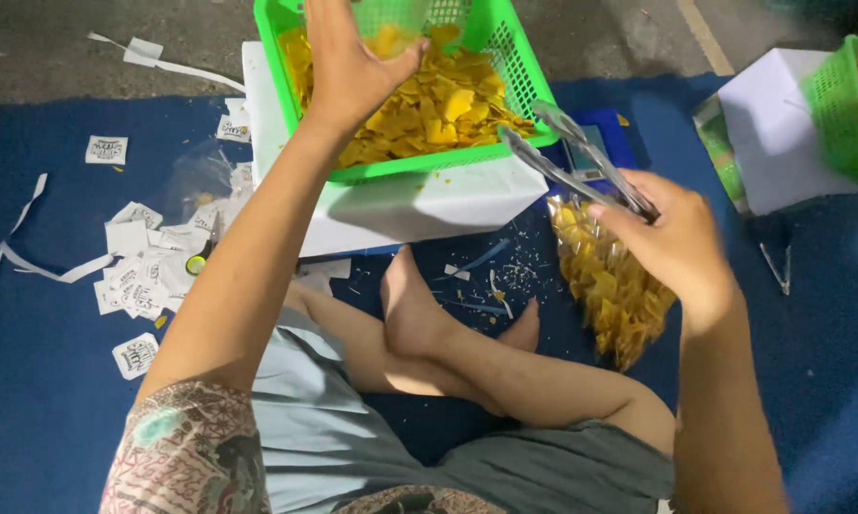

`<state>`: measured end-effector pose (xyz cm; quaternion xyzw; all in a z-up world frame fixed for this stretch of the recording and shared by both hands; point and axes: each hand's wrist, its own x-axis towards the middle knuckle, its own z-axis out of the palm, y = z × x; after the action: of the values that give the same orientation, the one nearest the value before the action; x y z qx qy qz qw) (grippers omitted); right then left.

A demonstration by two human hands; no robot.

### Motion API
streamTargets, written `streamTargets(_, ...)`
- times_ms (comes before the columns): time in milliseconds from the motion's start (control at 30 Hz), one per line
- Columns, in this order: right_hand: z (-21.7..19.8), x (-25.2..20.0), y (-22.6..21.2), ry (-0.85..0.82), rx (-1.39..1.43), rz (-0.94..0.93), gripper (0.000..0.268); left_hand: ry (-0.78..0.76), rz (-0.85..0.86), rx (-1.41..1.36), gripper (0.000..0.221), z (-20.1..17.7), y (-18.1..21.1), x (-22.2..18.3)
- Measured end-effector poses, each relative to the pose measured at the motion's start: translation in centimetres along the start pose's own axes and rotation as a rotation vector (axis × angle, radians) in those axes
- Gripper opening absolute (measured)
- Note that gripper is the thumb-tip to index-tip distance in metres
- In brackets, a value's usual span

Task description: Packaging yellow chips into small plastic bags using metal tongs

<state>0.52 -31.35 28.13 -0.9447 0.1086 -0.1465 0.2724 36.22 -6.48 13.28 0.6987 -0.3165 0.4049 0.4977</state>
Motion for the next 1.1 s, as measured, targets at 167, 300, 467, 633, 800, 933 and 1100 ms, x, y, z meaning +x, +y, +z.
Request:
streamTargets(167,1.8,8.8,-1.6,-0.101,-0.521,-0.111,0.050,0.087,-0.045,0.033,0.089,-0.6,-0.3,-0.7)
streamTargets(300,4.0,13.7,-0.2,-0.081,-0.737,-0.257,0.051,0.094,-0.089,0.050,0.085,-0.6,-0.1,-0.4)
streamTargets(467,5.9,17.0,2.2,-0.100,-0.971,-0.274,0.041,0.019,-0.123,0.114,0.108,1.0,-1.4,-1.8)
streamTargets(633,6.0,16.6,2.0,-0.063,-0.968,-0.311,0.044,-0.017,-0.114,0.120,0.110,0.8,-1.2,-1.7)
streamTargets(800,5.1,15.4,1.3,-0.086,-0.949,-0.281,0.040,-0.018,-0.106,0.140,0.111,1.2,-1.8,-2.1)
streamTargets(933,4.5,14.6,0.6,-0.170,-0.696,-0.166,0.043,-0.030,-0.092,0.159,0.113,1.6,-2.1,-2.4)
streamTargets(1100,4.3,14.4,1.4,-0.195,-0.560,-0.077,0.040,-0.054,-0.083,0.176,0.114,1.7,-2.1,-2.5)
